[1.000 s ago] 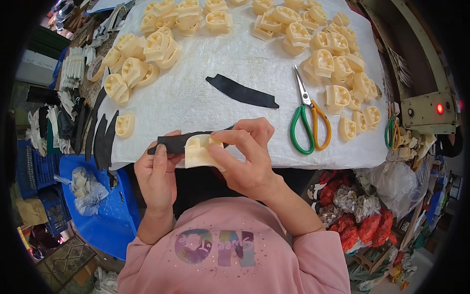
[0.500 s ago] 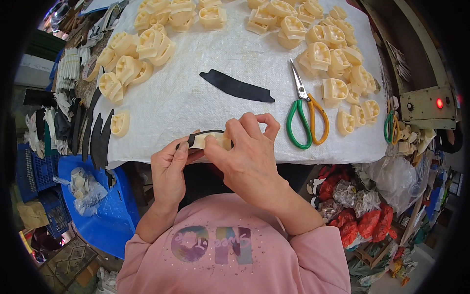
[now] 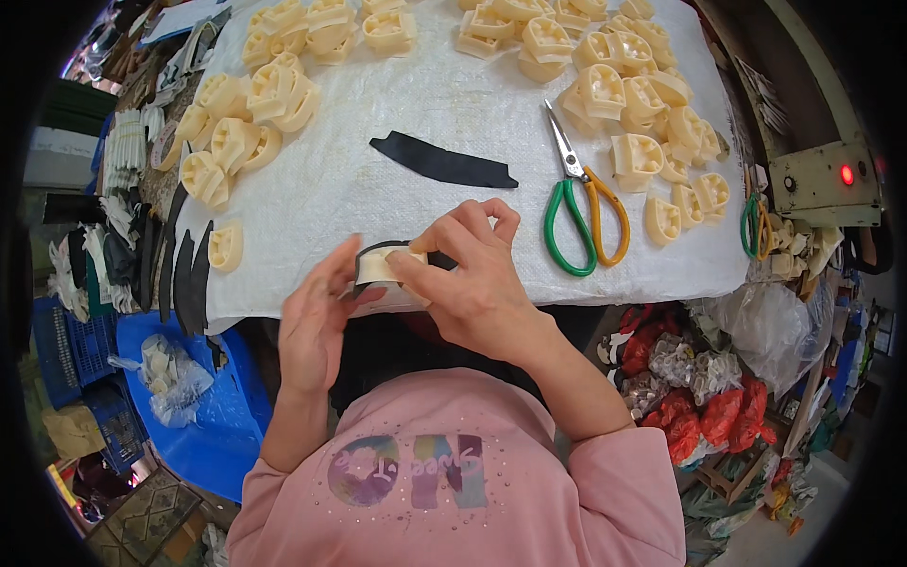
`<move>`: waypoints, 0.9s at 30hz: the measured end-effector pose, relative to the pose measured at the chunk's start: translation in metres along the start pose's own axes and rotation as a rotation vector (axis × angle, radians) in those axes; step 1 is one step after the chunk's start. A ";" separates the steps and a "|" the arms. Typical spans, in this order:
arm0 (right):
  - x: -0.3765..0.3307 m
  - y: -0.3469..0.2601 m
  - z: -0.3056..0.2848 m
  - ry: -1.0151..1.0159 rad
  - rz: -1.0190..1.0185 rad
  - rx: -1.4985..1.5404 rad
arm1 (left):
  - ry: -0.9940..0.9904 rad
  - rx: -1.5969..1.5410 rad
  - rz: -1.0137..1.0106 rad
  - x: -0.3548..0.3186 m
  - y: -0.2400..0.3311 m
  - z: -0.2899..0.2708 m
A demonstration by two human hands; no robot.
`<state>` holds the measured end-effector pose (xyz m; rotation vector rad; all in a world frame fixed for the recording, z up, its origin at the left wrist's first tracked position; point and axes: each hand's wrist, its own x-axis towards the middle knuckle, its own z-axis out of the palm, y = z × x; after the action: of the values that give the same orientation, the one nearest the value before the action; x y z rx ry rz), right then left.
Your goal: Assembling black straps into cream-colored shoe molds and trimming excess with scissors.
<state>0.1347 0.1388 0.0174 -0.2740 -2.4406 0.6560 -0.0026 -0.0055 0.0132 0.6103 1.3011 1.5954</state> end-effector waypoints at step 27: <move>-0.005 0.008 0.003 -0.020 -0.026 0.281 | 0.149 0.116 0.361 -0.004 -0.016 0.011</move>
<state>0.1374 0.1430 0.0090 -0.1223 -2.3300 0.9805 0.0137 -0.0048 0.0024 0.8489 1.4623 1.8958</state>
